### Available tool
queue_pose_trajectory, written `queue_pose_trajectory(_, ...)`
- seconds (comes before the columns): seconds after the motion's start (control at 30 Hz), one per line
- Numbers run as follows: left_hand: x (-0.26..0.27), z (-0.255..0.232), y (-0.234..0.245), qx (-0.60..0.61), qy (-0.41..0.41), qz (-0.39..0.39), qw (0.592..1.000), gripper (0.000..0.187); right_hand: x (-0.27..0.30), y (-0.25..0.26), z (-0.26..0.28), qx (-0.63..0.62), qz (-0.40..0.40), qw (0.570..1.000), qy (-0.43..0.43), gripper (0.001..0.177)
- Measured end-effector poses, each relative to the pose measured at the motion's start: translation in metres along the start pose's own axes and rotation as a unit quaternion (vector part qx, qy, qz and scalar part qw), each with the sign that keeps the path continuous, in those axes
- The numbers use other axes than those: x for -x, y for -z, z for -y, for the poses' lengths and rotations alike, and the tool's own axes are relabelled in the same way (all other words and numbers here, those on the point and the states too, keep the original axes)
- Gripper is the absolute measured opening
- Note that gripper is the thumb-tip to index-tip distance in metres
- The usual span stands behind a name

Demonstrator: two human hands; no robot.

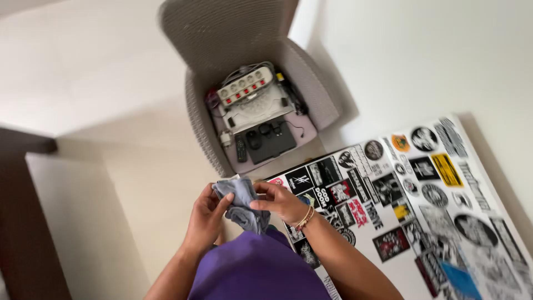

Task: The person wipes the surface of a white desk covered with stickers using a gray cloth. They move the cloth across the top and side edges of the desk, then place the cloth on the desk.

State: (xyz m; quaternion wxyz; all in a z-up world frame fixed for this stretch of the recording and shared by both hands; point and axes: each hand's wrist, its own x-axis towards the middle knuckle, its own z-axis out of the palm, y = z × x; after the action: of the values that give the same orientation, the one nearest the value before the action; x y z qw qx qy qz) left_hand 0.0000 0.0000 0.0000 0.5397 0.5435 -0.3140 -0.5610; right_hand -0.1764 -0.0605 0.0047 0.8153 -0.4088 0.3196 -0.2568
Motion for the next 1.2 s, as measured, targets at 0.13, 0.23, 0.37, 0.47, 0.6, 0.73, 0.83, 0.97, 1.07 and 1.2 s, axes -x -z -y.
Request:
queue_pose_trajectory(0.13,0.012,-0.055,-0.013,-0.006,0.074,0.114,0.991,0.022,0.022,-0.022,0.006,0.020,-0.050,0.998,0.037,0.039)
queue_pose_trajectory(0.23,0.019,-0.077,-0.021,-0.060,0.186,0.167,0.966,0.034,0.043,-0.043,0.005,-0.054,-0.187,0.979,0.067,0.048)
queue_pose_trajectory(0.37,0.024,-0.070,-0.025,-0.086,0.207,0.247,0.943,0.038,0.074,-0.055,-0.008,-0.104,-0.313,0.938,0.103,0.047)
queue_pose_trajectory(0.47,0.035,-0.068,-0.039,-0.101,0.241,0.299,0.918,0.043,0.099,-0.065,-0.022,-0.149,-0.410,0.895,0.094,0.048)
queue_pose_trajectory(0.6,0.068,-0.089,-0.069,-0.177,0.321,0.363,0.857,0.054,0.140,-0.089,-0.029,-0.166,-0.480,0.856,0.100,0.049)
queue_pose_trajectory(0.73,0.078,-0.054,-0.084,-0.168,0.327,0.395,0.842,0.050,0.182,-0.083,-0.050,-0.251,-0.501,0.816,0.143,0.046)
queue_pose_trajectory(0.83,0.083,-0.026,-0.092,-0.090,0.284,0.425,0.855,0.045,0.218,-0.069,-0.073,-0.289,-0.519,0.770,0.234,0.013)
queue_pose_trajectory(0.97,0.098,-0.017,-0.125,0.007,0.312,0.451,0.836,0.048,0.271,-0.062,-0.074,-0.319,-0.502,0.739,0.315,0.006)
queue_pose_trajectory(1.07,0.118,-0.017,-0.163,0.028,0.325,0.476,0.816,0.051,0.294,-0.059,-0.071,-0.367,-0.465,0.699,0.399,0.022)
queue_pose_trajectory(1.2,0.152,-0.002,-0.230,-0.029,0.321,0.530,0.784,0.056,0.303,-0.032,-0.119,-0.547,-0.283,0.697,0.368,0.086)
